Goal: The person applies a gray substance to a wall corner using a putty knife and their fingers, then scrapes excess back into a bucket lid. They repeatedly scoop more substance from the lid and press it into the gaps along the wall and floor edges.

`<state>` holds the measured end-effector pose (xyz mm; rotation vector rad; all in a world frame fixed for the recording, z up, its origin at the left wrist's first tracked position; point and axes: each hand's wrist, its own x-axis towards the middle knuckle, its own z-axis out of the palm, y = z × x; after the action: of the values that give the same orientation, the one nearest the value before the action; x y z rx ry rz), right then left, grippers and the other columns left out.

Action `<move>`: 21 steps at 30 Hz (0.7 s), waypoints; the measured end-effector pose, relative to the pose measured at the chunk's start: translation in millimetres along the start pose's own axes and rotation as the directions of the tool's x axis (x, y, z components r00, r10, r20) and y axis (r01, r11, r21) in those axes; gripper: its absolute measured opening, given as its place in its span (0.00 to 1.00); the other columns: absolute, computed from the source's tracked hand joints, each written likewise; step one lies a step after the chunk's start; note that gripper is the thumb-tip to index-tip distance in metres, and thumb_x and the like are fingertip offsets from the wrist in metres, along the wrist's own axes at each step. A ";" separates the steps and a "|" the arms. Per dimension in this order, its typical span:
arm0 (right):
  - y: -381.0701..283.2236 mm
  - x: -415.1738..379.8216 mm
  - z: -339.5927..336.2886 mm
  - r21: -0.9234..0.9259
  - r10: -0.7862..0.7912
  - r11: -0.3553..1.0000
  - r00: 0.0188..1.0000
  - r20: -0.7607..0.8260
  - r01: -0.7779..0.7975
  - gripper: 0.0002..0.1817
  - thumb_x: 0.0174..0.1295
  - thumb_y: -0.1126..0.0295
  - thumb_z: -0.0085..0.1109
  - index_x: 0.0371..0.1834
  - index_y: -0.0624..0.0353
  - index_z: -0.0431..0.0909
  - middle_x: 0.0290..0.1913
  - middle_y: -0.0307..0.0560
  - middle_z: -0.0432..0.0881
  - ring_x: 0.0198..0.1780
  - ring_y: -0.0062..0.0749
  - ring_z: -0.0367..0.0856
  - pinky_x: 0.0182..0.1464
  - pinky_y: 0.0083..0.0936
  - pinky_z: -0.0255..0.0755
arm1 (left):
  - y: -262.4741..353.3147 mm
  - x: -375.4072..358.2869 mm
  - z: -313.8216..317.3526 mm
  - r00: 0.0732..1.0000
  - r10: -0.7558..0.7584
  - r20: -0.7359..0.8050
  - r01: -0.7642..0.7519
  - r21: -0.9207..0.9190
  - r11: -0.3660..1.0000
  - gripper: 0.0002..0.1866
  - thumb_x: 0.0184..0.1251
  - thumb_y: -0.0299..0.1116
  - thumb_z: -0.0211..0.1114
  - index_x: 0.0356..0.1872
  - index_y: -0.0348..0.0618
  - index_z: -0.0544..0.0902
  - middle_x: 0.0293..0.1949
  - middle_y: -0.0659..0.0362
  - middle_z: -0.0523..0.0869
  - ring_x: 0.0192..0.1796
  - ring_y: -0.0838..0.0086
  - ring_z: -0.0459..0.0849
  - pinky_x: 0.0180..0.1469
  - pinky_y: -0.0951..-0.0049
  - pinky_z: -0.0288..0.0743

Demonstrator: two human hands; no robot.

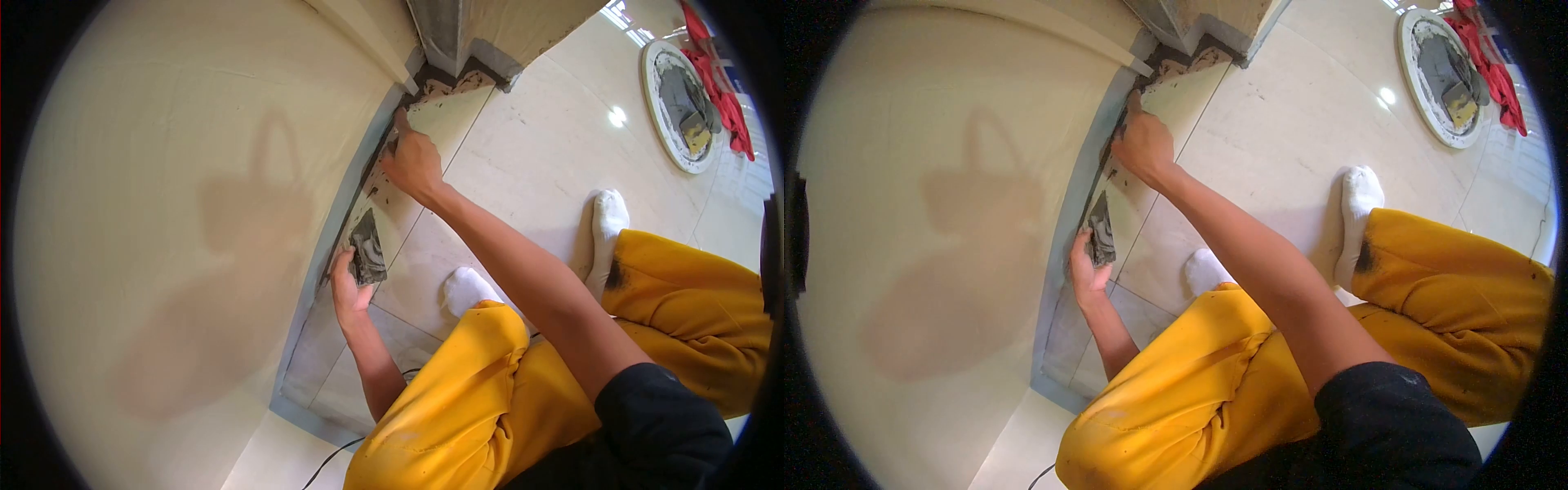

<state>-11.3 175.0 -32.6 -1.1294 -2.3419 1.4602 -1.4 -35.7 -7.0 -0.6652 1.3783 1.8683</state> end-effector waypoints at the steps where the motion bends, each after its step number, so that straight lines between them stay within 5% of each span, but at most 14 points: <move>1: -1.0 -2.4 -2.5 -0.022 0.015 1.000 1.000 -0.015 -0.015 0.36 0.44 0.72 0.49 0.59 0.75 0.49 0.24 0.64 0.76 0.30 0.55 0.76 0.34 0.41 0.70 | 0.2 -1.2 0.7 1.000 0.001 -0.002 -0.001 -0.001 1.000 0.14 0.55 0.29 0.52 0.43 0.36 0.74 0.40 0.58 0.78 0.42 0.72 0.77 0.45 0.73 0.70; 15: -5.3 -6.9 -14.7 -0.173 -0.015 0.984 0.984 0.180 0.047 0.40 0.44 0.69 0.51 0.61 0.74 0.47 0.26 0.63 0.77 0.30 0.54 0.77 0.34 0.37 0.72 | 2.6 -7.9 7.3 0.999 0.006 0.051 -0.004 -0.040 0.999 0.13 0.57 0.30 0.51 0.42 0.35 0.74 0.39 0.58 0.79 0.41 0.72 0.77 0.43 0.73 0.70; 18: 0.7 -21.5 -27.5 -0.121 -0.105 0.983 0.962 0.252 0.139 0.35 0.46 0.72 0.47 0.62 0.66 0.51 0.24 0.61 0.76 0.29 0.50 0.77 0.34 0.40 0.69 | 2.1 -12.2 10.2 1.000 -0.018 0.006 0.019 -0.052 0.998 0.13 0.57 0.30 0.51 0.41 0.37 0.75 0.39 0.58 0.79 0.41 0.72 0.77 0.44 0.73 0.70; 21: -1.7 -45.3 -57.9 0.134 -0.253 0.967 0.838 0.483 0.215 0.35 0.46 0.73 0.48 0.62 0.60 0.53 0.22 0.59 0.76 0.25 0.48 0.76 0.30 0.37 0.68 | -0.5 -11.9 13.1 0.999 -0.050 -0.005 0.049 -0.050 0.998 0.11 0.58 0.31 0.50 0.38 0.39 0.75 0.35 0.59 0.80 0.37 0.73 0.78 0.38 0.75 0.71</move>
<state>48.2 185.1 9.4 -0.4471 -2.5935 1.8966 6.4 -26.0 5.6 -0.7249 1.3112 1.8685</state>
